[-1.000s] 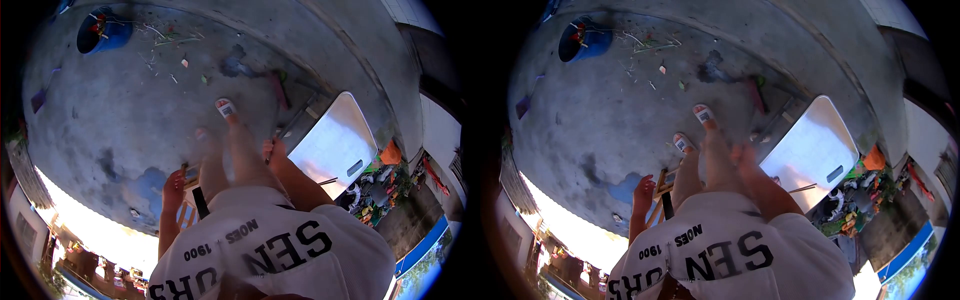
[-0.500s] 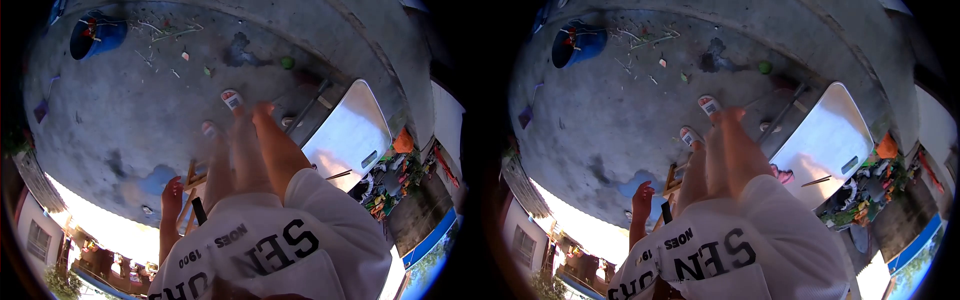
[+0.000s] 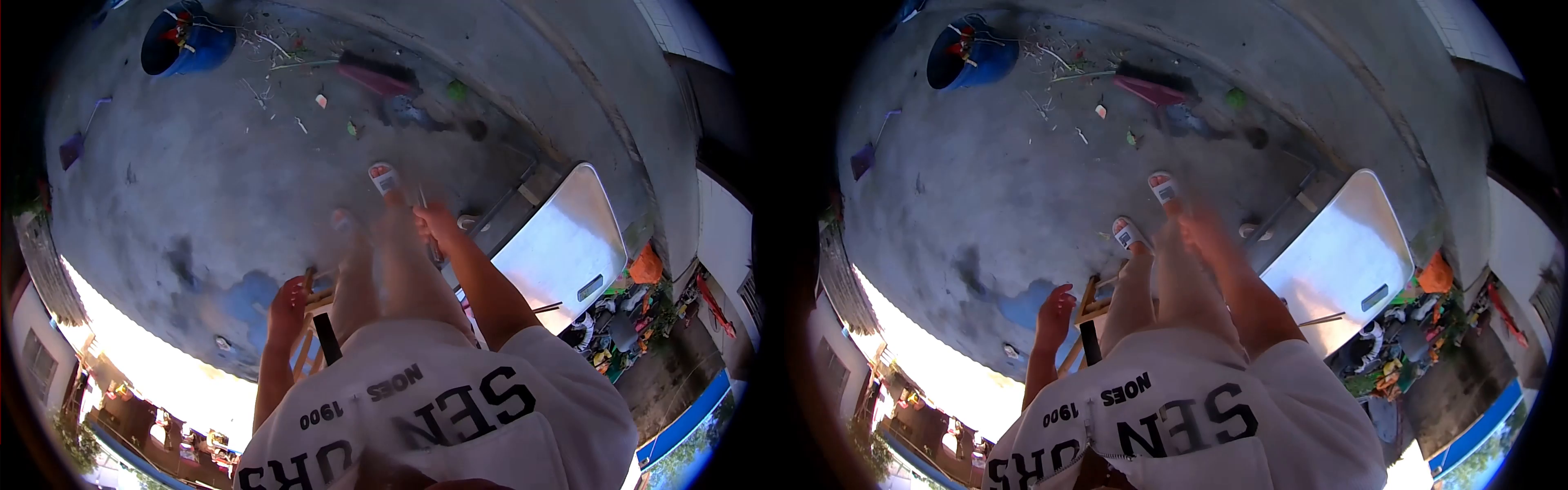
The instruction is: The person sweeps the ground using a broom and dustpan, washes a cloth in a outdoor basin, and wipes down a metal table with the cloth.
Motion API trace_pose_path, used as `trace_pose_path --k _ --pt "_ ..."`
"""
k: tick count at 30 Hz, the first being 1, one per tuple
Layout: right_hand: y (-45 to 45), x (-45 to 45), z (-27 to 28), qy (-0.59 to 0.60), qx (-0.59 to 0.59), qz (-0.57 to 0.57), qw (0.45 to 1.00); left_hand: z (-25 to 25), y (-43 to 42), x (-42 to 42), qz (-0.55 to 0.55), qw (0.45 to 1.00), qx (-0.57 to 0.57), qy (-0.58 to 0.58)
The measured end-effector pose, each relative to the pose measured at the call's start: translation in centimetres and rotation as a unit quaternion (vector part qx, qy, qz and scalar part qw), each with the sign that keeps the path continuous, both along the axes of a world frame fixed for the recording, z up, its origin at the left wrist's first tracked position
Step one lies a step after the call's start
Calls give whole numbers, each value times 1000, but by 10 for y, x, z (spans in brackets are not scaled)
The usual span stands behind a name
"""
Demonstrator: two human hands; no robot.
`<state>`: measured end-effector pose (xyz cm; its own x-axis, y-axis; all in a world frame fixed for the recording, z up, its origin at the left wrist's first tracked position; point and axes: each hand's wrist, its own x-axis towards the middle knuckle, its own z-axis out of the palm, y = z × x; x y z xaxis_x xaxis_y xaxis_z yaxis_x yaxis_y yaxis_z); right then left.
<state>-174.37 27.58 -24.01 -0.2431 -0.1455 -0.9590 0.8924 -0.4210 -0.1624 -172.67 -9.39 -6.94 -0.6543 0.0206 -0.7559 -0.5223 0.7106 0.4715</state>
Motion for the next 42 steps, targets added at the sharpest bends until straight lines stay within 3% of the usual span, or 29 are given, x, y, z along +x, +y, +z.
trace_pose_path --k 5,7,9,13,16,22,25,27,28,30,33,34,36,40,41,42 --pt "-24 58 -18 -15 77 -144 986 -3 -16 19 60 998 -13 -15" --pt "2 80 -70 -41 88 -200 975 -8 -20 32 63 997 -25 -22" --pt "46 76 -165 -38 96 -197 975 -14 -21 49 89 996 -11 -26" --pt "57 -22 -252 -134 90 -76 984 -24 -20 85 134 990 26 -23" --pt "21 -35 -250 -104 93 13 990 -21 -14 95 141 989 24 -24" --pt "18 -68 -72 51 203 274 939 -27 -16 91 87 996 -20 -23" --pt "19 -64 -29 54 197 375 904 -48 -27 100 117 992 16 33" --pt "20 -26 -36 156 208 425 867 -41 -20 93 159 986 33 31" --pt "25 18 -81 265 215 422 840 -38 -20 91 184 982 35 32" --pt "21 55 -100 347 193 405 824 -34 -21 97 169 985 14 20" --pt "15 61 -68 190 104 392 894 -36 -23 118 171 985 3 6" --pt "8 39 -24 84 53 382 919 -36 -20 124 194 981 14 5" --pt "-2 4 6 -52 -40 353 933 -33 -13 127 233 972 15 -31" --pt "-13 -92 -36 -144 -179 297 927 -11 -4 141 248 969 3 -16" --pt "-29 -121 -36 -148 -136 276 940 -6 -5 141 258 966 1 -17" --pt "-45 -143 -29 -72 -70 345 933 -1 -4 142 271 962 1 -21"
